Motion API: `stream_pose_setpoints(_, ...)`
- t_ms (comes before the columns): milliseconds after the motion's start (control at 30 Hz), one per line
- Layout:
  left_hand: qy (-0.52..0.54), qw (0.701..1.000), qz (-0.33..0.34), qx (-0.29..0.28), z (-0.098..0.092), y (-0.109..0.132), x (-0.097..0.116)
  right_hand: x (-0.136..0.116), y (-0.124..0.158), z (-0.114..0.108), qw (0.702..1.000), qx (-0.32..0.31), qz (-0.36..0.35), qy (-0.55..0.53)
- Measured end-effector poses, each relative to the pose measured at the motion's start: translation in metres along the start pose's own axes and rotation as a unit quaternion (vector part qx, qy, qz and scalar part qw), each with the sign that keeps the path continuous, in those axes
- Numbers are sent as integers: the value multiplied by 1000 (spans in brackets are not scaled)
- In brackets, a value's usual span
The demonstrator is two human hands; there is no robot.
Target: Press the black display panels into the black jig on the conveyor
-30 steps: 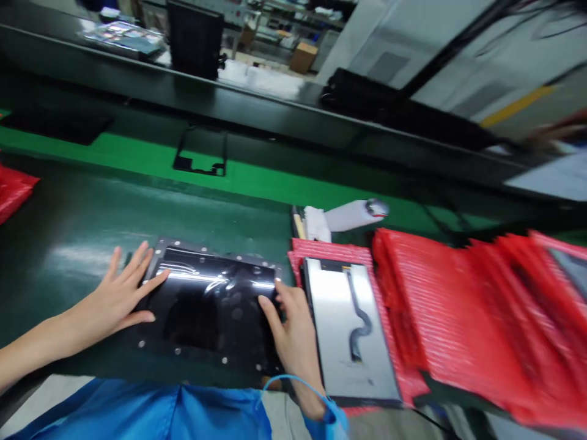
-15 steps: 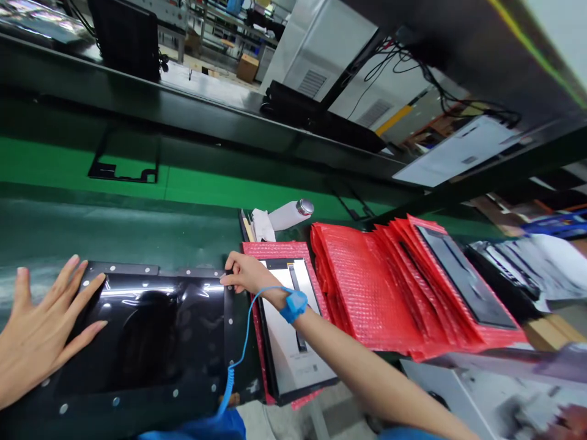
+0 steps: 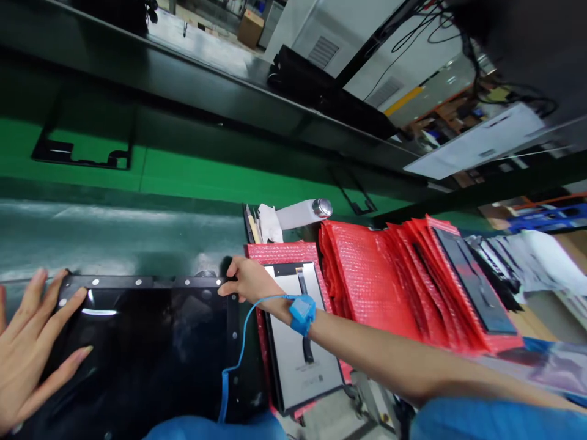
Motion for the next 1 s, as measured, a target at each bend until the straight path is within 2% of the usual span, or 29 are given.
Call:
stream_pose_setpoints(100,-52,996,-63,-18,0,-3,2,0,7,8,995,84,-42,20)
stream_pose_setpoints(200,-74,996,-49,-32,-2,-1,6,1,31,24,975,178,-98,88)
stream_pose_setpoints(267,-70,996,-30,-40,-4,8,5,8,56,41,968,198,-121,97)
stream_pose_setpoints(367,-35,996,-11,-85,-1,31,-5,32,95,72,981,134,-128,57)
stream_pose_setpoints(467,-7,988,7,-152,3,53,-22,54,117,93,992,71,-106,18)
stream_pose_setpoints(533,-14,984,27,-176,4,60,-31,58,119,95,994,52,-94,2)
stream_pose_setpoints(633,-31,980,57,-190,5,62,-39,48,112,89,996,27,-79,15)
stream_pose_setpoints(700,-43,981,65,-180,7,62,-38,39,108,84,997,20,-54,43)
stream_pose_setpoints(833,-71,986,23,-151,11,63,-28,33,107,83,996,28,-2,82)
stream_pose_setpoints(900,-70,986,5,-149,9,63,-20,39,108,88,996,39,-9,82)
stream_pose_setpoints(1000,-60,985,-12,-163,2,61,-5,49,113,98,991,69,-63,97)
Point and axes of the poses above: each hand's wrist, its own y-axis away from the middle knuckle, its own z-axis out of the palm, x = y × z, the point moved 4 cm from there along -y, towards the middle knuckle, and after that the axes turned 8 degrees about -x, right-handed, at the moved point
